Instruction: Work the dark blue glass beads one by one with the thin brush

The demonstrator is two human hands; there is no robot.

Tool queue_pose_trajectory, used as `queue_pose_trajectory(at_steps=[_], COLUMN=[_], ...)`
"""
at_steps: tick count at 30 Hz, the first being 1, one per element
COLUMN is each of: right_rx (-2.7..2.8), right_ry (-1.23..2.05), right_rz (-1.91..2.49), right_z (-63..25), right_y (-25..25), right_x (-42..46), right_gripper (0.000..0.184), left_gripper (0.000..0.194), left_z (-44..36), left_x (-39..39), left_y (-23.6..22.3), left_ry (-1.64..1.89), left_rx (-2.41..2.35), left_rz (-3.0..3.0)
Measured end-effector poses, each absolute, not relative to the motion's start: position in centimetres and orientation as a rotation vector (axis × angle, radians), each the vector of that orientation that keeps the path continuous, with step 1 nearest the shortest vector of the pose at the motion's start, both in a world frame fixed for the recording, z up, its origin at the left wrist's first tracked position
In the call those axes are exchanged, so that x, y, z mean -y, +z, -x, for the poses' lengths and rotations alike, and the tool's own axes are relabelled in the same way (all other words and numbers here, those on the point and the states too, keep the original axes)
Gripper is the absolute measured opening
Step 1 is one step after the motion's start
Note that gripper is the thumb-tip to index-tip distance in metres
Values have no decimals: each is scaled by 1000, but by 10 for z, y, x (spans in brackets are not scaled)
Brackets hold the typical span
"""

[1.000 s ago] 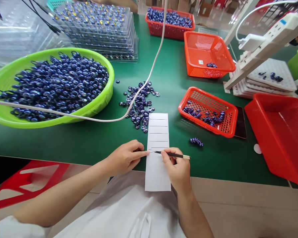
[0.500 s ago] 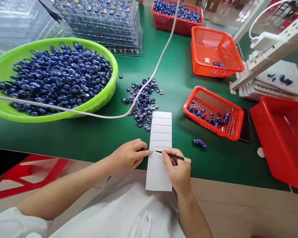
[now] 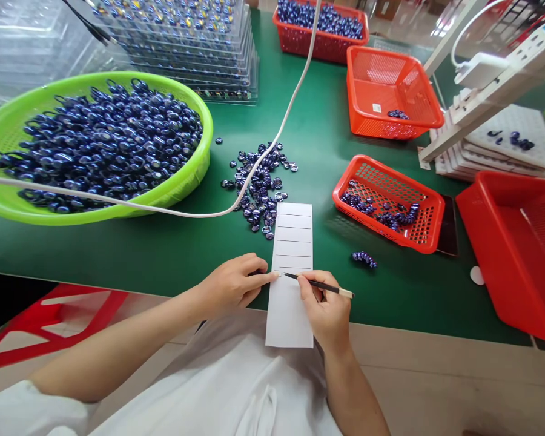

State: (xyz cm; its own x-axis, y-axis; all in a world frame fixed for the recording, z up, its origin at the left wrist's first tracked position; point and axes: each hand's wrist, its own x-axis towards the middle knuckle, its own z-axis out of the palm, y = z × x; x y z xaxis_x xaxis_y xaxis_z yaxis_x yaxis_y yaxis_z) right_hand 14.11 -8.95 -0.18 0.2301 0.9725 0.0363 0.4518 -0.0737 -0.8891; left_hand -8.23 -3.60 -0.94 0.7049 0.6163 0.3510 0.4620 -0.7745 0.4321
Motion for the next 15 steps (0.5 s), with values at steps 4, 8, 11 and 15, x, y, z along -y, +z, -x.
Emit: queue_pose_trajectory(at_steps=[4, 8, 11, 15], right_rx=[1382, 1354, 1246, 1100], right_ry=[769, 807, 903, 978], right_rz=[1677, 1655, 1586, 1461], right_z=[-139, -139, -141, -145], right_y=[1, 2, 0, -1], right_x=[87, 87, 88, 89], right_gripper=[15, 14, 13, 11], left_gripper=[31, 31, 31, 32], left_z=[82, 82, 81, 82], left_x=[37, 37, 36, 37], left_y=[-9, -8, -7, -6], left_ry=[700, 684, 677, 664], left_rx=[-854, -862, -873, -874], left_rz=[-2613, -2622, -2626, -2596])
